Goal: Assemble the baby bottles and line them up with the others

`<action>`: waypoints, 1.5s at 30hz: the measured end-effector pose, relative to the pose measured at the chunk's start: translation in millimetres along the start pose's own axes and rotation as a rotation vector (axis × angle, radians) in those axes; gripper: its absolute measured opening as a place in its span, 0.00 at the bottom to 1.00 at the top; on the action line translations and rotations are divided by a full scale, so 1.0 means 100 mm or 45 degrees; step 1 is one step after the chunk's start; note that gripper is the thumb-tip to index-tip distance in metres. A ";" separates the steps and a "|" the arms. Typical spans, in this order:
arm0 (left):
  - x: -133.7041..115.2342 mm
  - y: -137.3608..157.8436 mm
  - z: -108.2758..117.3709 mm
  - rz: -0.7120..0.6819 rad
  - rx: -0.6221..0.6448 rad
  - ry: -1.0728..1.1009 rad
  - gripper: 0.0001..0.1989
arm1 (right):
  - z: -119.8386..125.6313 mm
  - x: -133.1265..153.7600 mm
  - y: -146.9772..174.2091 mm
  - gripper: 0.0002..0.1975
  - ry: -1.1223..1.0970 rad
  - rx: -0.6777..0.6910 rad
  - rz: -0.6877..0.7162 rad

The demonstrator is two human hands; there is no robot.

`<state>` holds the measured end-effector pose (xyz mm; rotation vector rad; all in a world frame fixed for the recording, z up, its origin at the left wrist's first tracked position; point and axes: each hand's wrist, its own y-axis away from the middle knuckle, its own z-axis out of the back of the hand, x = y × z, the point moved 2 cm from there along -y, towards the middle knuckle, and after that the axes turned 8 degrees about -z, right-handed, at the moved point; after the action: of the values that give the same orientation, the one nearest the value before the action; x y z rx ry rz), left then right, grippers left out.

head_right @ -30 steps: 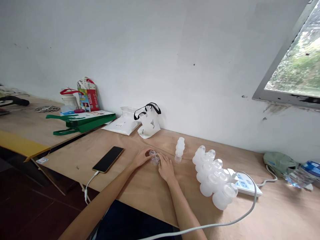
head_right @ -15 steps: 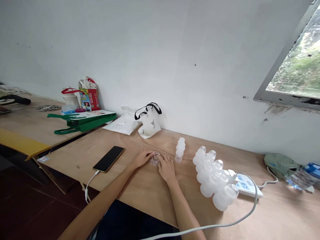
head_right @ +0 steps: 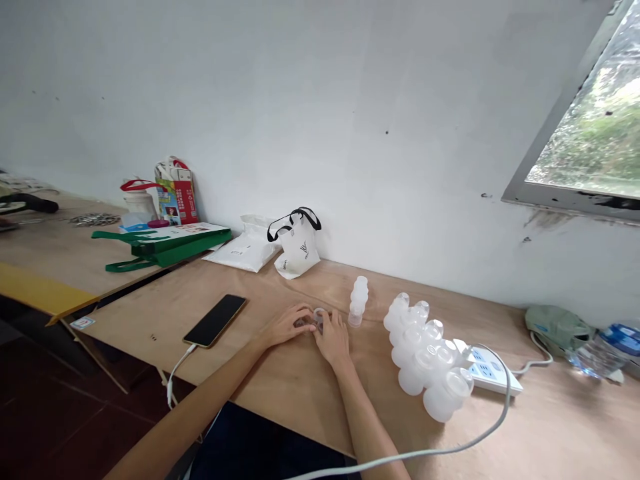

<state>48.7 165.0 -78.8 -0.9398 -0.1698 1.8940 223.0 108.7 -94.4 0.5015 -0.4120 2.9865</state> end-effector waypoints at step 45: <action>0.03 0.19 0.15 0.040 0.136 -0.150 0.21 | 0.21 0.05 0.00 0.14 -0.506 -0.569 -0.008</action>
<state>24.5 162.0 -79.2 -0.7638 -0.1231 1.9682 225.1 102.9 -74.2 1.0291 -1.0685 2.6474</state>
